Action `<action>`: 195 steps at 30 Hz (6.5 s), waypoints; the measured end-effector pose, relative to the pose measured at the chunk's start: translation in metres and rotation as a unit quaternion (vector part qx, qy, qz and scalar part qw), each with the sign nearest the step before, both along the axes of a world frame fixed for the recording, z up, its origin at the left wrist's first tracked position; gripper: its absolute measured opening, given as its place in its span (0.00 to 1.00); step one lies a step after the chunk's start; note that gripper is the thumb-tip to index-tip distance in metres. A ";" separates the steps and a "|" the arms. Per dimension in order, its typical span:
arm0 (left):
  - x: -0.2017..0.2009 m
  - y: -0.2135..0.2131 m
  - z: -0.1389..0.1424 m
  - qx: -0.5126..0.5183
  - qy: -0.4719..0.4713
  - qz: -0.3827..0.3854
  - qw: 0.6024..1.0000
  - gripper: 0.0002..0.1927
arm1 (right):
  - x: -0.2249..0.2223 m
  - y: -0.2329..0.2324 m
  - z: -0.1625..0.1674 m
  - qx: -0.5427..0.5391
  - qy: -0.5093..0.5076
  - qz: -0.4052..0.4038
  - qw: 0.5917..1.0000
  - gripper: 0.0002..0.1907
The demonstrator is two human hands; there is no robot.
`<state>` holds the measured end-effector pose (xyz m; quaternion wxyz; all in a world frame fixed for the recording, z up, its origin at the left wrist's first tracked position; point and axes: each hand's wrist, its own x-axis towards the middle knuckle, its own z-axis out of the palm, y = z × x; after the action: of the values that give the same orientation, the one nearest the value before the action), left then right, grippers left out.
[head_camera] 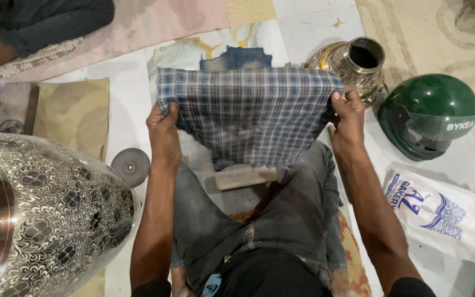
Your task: The person sits on the floor, folds a checkered cloth and sets it aside, then handles a small metal disc. They pull a large patterned brass vase onto their lap and, holding a chisel against its surface, repeatedly strike the chisel with a wooden mallet to engrave the decorative pattern, repositioning the vase as they work.
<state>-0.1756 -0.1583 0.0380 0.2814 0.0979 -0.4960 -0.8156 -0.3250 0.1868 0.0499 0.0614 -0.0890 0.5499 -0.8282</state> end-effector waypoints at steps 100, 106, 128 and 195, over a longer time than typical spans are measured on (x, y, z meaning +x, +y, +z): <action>0.047 0.127 -0.187 -0.608 -0.416 -0.129 0.664 0.49 | 0.141 0.011 -0.168 0.597 0.331 -0.003 0.731 0.41; 0.048 0.130 -0.183 -0.558 -0.442 -0.160 0.684 0.56 | 0.213 0.125 -0.138 0.570 0.216 0.030 0.792 0.19; 0.160 0.103 -0.132 -0.561 -0.350 0.126 0.740 0.29 | 0.143 0.132 -0.165 0.471 0.191 -0.039 0.860 0.19; -0.017 -0.117 -0.109 -0.030 -0.896 0.082 0.436 0.55 | 0.097 0.077 -0.215 0.549 0.022 -0.192 0.813 0.14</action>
<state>-0.1927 -0.2752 -0.0713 -0.2520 0.8054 -0.4850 -0.2296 -0.2280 0.2635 -0.1648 -0.0725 0.0490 0.9201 -0.3818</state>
